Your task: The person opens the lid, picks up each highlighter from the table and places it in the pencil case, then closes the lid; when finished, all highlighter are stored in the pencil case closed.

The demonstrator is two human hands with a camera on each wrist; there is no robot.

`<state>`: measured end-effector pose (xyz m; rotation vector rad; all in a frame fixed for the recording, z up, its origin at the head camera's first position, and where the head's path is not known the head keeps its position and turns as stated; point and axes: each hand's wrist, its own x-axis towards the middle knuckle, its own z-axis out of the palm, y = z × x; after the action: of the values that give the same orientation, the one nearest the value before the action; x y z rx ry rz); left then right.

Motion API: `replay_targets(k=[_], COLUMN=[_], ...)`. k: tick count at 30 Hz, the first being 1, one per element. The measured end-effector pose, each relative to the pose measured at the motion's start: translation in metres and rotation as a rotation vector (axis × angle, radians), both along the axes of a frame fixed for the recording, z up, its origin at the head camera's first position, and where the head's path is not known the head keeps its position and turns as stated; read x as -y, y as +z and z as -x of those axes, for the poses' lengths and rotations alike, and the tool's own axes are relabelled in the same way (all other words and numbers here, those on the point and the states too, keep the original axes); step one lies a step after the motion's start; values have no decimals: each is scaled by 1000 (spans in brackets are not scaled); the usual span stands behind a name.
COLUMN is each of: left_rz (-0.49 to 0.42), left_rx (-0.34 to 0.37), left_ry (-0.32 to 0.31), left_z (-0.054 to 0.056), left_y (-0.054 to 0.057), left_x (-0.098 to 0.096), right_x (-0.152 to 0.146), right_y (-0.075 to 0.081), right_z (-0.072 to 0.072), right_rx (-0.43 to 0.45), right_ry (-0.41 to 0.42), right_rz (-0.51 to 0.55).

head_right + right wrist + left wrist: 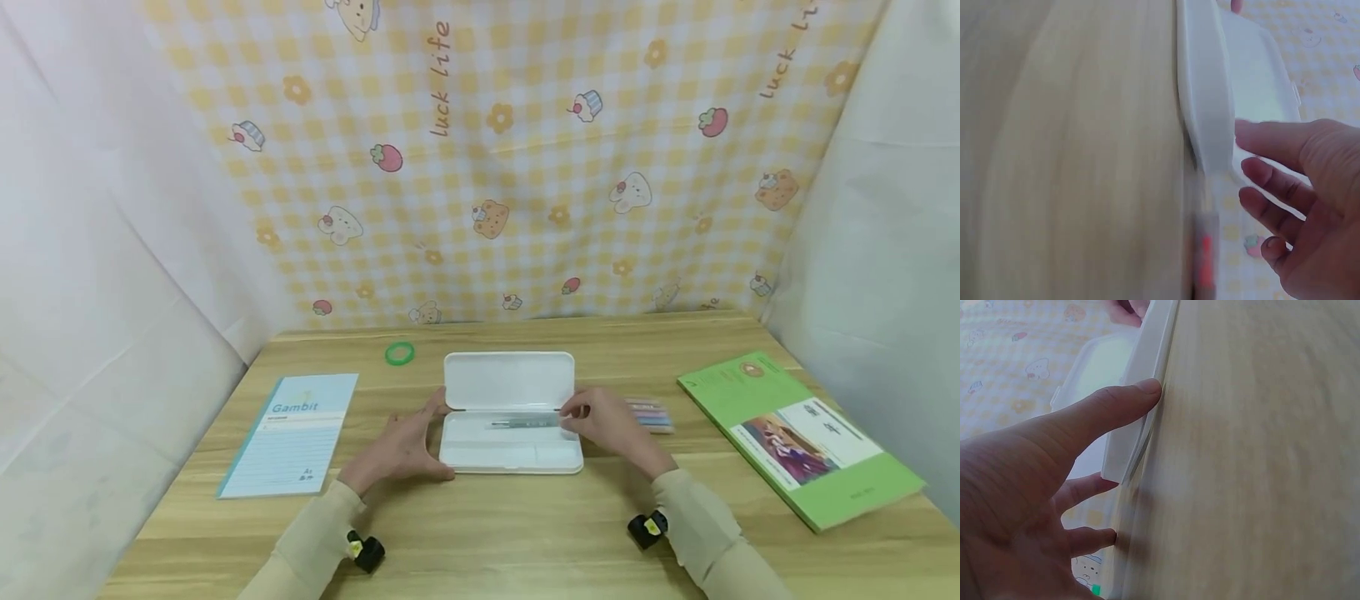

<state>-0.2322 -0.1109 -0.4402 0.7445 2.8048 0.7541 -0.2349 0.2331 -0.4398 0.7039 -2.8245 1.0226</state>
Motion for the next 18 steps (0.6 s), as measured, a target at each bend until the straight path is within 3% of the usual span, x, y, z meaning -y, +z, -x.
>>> replay_targets(k=[12,18], left_rz=[-7,-15], left_rx=[-1,-1], left_ry=[-4,2], left_z=[1,1], left_y=[-1,-1], left_x=[1,-1], right_x=[-64,-89], right_y=[13,11], right_z=[-15,-23], right_rx=[-75,-80], right_ry=[-152,-196], right_rz=[-62,-94])
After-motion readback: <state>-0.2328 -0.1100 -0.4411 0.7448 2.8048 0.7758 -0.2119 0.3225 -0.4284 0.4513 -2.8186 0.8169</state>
